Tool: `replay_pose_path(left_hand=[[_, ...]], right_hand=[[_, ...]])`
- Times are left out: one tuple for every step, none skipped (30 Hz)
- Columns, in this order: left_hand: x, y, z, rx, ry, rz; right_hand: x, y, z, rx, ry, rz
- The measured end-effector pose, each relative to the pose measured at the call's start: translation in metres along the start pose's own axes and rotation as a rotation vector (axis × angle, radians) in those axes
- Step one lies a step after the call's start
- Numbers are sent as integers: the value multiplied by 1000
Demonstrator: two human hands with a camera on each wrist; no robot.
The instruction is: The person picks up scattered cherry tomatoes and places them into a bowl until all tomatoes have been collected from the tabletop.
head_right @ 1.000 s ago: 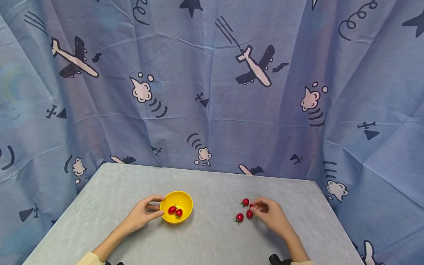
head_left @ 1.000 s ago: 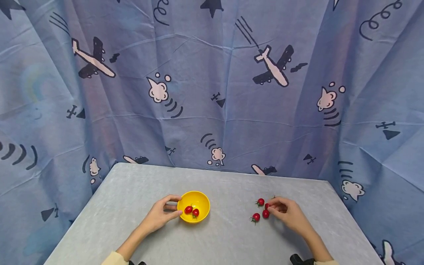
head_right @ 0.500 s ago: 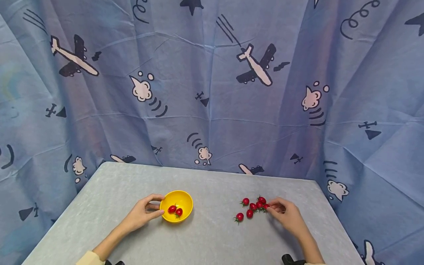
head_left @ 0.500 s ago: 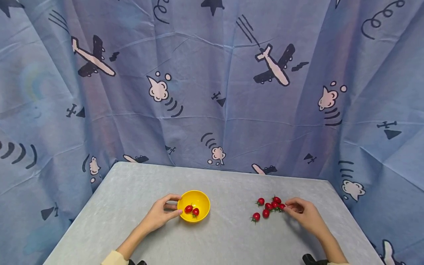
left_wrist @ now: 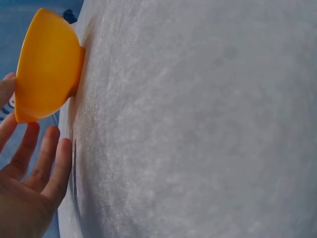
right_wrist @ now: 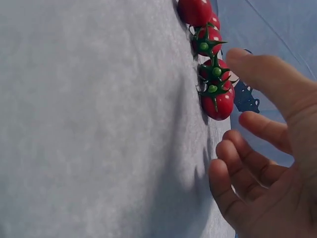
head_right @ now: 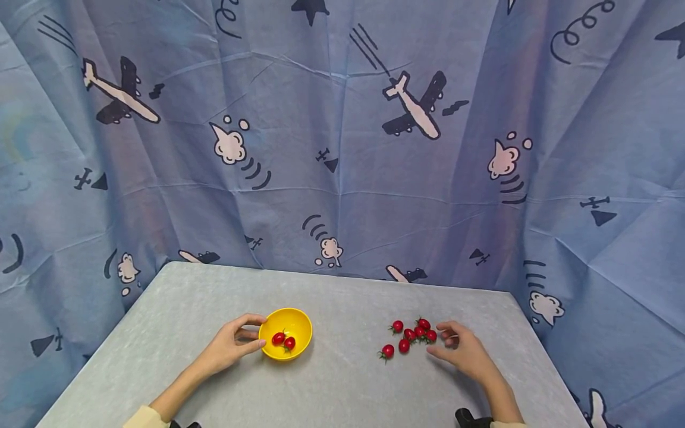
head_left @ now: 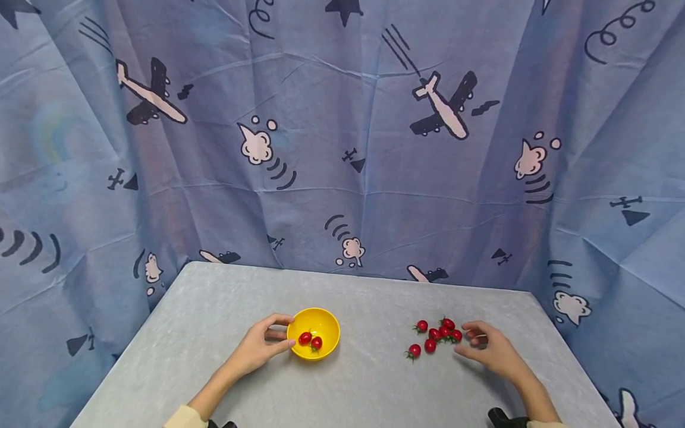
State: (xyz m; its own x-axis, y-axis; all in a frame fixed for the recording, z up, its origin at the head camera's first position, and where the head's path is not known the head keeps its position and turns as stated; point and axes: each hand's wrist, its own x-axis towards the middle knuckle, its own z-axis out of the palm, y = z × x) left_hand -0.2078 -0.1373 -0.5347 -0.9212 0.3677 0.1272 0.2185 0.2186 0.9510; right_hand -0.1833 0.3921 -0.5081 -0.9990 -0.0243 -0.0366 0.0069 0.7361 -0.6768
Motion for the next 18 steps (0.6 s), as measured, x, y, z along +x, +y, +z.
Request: replay_pose_path(left_hand=[[0, 0, 0, 0, -1, 2], [0, 0, 0, -1, -3, 2], [0, 0, 0, 0, -3, 1], [0, 1, 0, 1, -3, 0], [-1, 1, -1, 3, -3, 0], [-1, 1, -1, 5, -3, -1], [-1, 1, -1, 7, -2, -1], [-1, 0, -1, 8, -1, 0], [-1, 0, -1, 8, 0, 1], [-1, 0, -1, 9, 1, 4], [-1, -1, -1, 7, 0, 6], [-1, -1, -1, 7, -1, 8], [0, -1, -1, 6, -1, 8], [0, -1, -1, 3, -2, 7], [0, 0, -1, 2, -4, 5], [0, 0, -1, 2, -5, 4], [0, 0, -1, 3, -7, 3], [0, 0, -1, 6, -7, 3]], right_hand=[[1, 0, 1, -3, -4, 7], [2, 0, 1, -5, -6, 11], [3, 0, 2, -5, -7, 15], [3, 0, 3, -9, -7, 19], [5, 0, 4, -10, -5, 21], [6, 0, 5, -12, -1, 22], [7, 1, 5, -14, 2, 24], [8, 1, 6, -16, 6, 24], [9, 1, 7, -19, 10, 26], [10, 1, 8, -21, 14, 25], [12, 2, 9, -23, 18, 23], [13, 3, 9, -26, 22, 21], [14, 3, 10, -27, 27, 18], [15, 4, 11, -26, 30, 10], [16, 4, 11, -25, 34, 4], [16, 4, 12, -22, 39, -1], [17, 5, 12, -21, 45, -3], [17, 5, 13, -18, 51, -7]])
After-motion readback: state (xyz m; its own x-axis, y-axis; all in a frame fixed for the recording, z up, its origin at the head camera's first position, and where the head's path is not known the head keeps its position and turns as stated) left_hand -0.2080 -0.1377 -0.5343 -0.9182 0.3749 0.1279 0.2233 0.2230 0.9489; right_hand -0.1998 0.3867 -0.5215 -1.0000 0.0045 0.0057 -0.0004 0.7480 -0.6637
